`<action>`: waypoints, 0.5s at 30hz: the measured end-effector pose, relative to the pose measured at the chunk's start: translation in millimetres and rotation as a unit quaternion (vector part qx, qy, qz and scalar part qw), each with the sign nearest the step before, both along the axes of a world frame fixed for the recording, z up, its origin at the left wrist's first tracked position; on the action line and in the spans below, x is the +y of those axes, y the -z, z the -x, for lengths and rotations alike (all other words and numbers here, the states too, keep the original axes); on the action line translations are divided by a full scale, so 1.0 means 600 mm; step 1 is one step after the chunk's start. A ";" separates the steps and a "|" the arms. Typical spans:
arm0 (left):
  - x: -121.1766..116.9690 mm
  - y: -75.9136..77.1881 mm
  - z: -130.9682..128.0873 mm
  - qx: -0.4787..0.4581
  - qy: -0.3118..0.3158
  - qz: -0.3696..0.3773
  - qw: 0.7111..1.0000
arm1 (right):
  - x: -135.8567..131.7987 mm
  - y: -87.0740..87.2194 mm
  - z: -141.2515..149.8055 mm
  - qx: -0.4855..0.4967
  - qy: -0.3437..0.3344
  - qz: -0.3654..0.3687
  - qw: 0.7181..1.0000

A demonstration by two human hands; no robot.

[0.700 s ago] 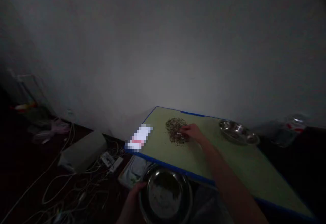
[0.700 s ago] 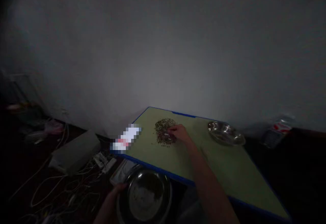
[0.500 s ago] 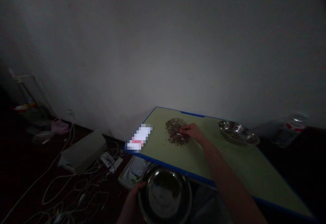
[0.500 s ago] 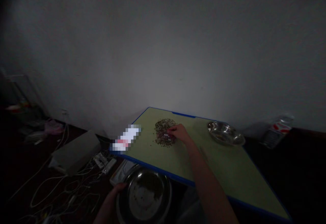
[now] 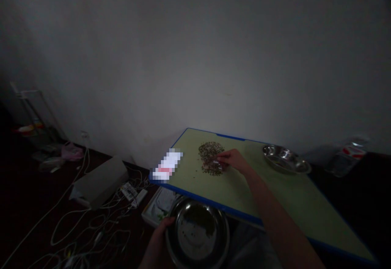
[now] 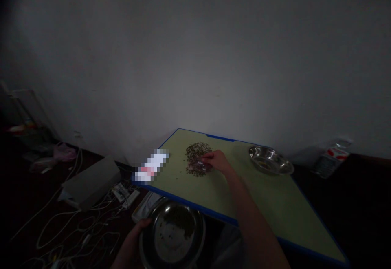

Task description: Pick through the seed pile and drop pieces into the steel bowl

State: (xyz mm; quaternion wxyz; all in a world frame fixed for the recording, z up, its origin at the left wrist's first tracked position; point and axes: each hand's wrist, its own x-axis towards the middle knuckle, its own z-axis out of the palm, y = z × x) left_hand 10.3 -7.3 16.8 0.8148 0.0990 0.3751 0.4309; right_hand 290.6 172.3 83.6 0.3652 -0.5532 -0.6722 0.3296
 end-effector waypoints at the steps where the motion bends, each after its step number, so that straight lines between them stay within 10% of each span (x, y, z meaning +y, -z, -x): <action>1: 0.000 -0.001 -0.001 0.000 0.003 0.000 1.000 | -0.002 0.002 -0.003 -0.003 0.014 -0.007 1.000; 15: 0.001 -0.012 -0.013 -0.009 0.000 0.024 1.000 | -0.036 0.037 -0.016 -0.097 0.115 -0.093 0.984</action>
